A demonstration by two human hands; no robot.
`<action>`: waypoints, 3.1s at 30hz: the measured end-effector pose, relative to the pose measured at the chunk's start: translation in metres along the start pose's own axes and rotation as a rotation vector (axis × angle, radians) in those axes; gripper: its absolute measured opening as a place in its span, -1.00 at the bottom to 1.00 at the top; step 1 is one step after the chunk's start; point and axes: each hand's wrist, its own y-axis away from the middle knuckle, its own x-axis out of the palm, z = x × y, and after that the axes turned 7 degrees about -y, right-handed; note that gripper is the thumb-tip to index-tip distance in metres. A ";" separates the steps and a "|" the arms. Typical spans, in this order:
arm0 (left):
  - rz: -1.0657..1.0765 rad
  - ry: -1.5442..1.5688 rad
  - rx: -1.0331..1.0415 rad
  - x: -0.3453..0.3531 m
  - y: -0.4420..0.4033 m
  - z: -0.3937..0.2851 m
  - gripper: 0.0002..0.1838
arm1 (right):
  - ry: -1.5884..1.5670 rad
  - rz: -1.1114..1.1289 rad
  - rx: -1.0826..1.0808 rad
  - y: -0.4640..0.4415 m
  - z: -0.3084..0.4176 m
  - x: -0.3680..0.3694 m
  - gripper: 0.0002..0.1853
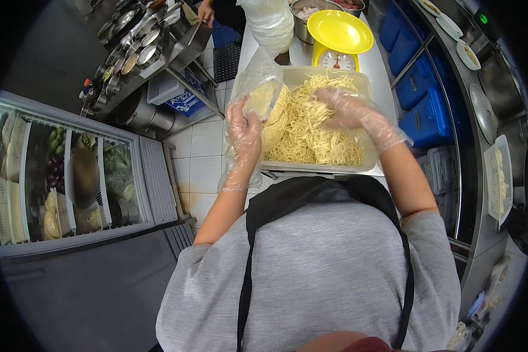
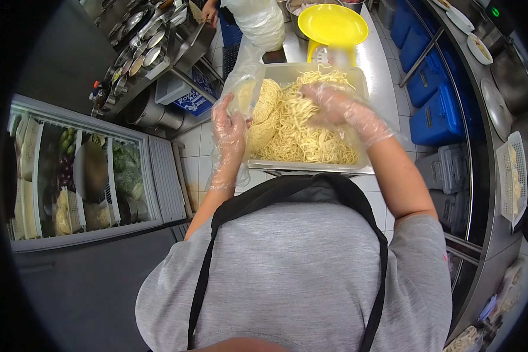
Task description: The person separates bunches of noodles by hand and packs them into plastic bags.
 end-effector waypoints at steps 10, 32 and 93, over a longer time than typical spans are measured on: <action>-0.123 -0.526 0.377 -0.028 -0.029 -0.010 -0.39 | -0.417 -0.390 -0.136 0.000 0.024 -0.026 -0.43; 0.694 -0.501 0.285 0.032 0.006 -0.012 -0.26 | -0.072 -0.261 -0.287 0.023 -0.006 0.067 -0.42; 0.561 -0.737 0.267 0.044 -0.053 -0.081 -0.39 | -0.641 -0.354 -0.013 0.016 0.044 -0.014 -0.52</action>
